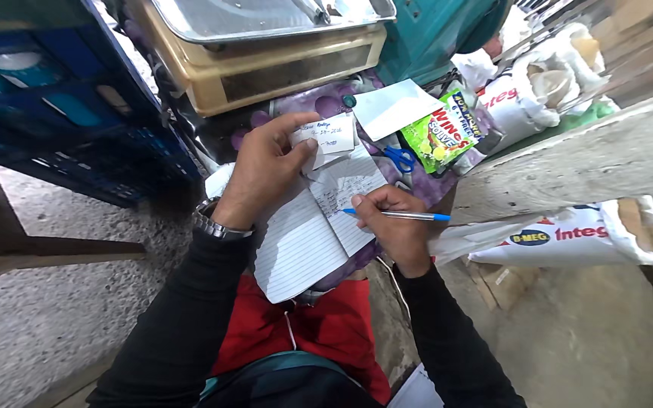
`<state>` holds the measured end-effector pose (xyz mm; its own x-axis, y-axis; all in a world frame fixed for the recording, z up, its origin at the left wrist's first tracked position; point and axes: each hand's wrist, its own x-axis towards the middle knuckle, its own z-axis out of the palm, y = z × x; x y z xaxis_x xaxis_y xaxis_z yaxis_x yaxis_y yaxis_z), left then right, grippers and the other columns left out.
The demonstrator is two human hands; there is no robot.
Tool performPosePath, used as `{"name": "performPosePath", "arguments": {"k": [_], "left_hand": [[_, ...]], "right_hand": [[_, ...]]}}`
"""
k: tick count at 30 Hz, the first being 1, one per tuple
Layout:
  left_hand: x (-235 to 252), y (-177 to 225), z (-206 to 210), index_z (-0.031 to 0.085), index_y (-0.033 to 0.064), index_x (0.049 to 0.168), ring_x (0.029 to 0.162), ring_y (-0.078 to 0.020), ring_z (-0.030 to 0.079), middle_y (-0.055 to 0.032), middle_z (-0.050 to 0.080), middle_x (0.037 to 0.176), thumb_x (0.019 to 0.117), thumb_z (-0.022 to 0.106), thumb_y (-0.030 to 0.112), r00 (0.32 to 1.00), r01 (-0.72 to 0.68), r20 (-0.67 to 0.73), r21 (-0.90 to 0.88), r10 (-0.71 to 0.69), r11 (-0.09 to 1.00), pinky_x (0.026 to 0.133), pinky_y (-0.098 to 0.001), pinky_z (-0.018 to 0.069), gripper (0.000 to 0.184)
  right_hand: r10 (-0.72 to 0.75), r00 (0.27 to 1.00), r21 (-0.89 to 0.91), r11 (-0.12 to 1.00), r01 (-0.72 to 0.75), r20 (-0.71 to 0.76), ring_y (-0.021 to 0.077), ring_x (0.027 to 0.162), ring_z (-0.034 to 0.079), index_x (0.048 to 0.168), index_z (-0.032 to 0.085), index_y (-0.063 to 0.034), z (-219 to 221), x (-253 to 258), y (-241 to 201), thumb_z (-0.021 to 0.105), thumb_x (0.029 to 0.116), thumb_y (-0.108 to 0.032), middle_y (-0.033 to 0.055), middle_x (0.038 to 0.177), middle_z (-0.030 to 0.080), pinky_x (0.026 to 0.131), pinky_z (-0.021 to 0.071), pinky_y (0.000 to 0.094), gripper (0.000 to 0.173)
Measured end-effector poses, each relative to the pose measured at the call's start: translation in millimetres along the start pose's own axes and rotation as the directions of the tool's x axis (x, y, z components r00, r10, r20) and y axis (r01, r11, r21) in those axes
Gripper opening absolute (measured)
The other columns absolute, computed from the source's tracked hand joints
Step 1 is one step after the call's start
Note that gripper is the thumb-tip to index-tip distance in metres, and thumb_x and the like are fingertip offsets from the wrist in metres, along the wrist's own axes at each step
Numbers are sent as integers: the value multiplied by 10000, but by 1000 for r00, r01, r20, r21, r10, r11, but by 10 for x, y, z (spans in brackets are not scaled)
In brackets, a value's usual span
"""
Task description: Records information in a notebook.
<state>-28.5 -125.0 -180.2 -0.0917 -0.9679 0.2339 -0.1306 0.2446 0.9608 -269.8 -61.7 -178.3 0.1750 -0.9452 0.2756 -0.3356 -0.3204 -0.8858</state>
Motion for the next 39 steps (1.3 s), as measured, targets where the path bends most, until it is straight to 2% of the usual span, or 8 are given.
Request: {"name": "performPosePath", "arguments": {"k": [13,21,23,26,27,29,34,39], "left_hand": [[1,-11,0,655,162,1337,851,-84,732,3,758,1057,1008,655,154,1000,-6,0,-9,6,1000,779,-265,630,329],[3,-10,-3,656,163,1333,820,-85,728,-1,757,1029,1004,662,151,1000,-3,-1,-13,3,1000,754,-261,628,330],[7,-16,1,655,155,1335,820,-87,728,-6,756,1036,1001,664,144,1000,-10,-6,-18,10,1000,751,-260,629,334],[5,-31,-4,627,166,1382,831,-102,730,-19,753,1070,996,672,146,1000,-8,-6,-34,7,999,762,-280,633,389],[3,-27,-5,612,176,1408,824,-113,731,-28,752,1075,992,676,140,1000,-6,-7,-47,5,999,759,-289,636,422],[-1,-14,-3,604,194,1426,805,-112,728,-26,752,1079,990,676,130,1000,-8,-8,-55,7,998,749,-285,633,446],[-1,-24,-7,650,197,1373,824,-95,725,-5,752,1095,992,679,138,1000,-16,-5,-29,16,999,755,-268,626,387],[2,-24,-7,650,182,1368,847,-100,731,-7,753,1106,988,684,133,1000,-23,-5,-40,22,999,773,-272,631,385]], "right_hand": [[-1,1000,10,1000,1,-10,154,542,650,879,677,-29,-1,10,7,736,950,-106,62,691,681,470,576,299,120],[30,999,6,1000,-30,-35,159,558,661,902,677,-48,-37,18,-12,741,956,-151,63,716,697,472,570,293,133],[-7,1000,27,1000,8,-24,156,594,673,957,680,-44,-43,17,20,755,946,-150,64,757,705,500,585,292,131],[-65,998,44,997,65,11,149,661,652,1093,704,-48,-69,11,65,782,922,-159,65,886,703,542,583,293,218],[-71,997,52,996,70,21,154,673,653,1091,705,-48,-78,13,65,786,918,-158,72,912,703,546,585,296,220],[-75,997,56,996,73,21,147,646,647,1051,691,-43,-86,21,60,779,922,-137,70,862,695,526,576,285,182],[-39,999,80,996,38,11,165,614,671,965,655,-41,-84,11,56,777,922,-125,74,781,697,518,593,292,154],[-40,999,77,996,39,6,161,606,668,968,662,-43,-76,1,65,785,916,-130,70,773,697,523,595,298,159]]}}
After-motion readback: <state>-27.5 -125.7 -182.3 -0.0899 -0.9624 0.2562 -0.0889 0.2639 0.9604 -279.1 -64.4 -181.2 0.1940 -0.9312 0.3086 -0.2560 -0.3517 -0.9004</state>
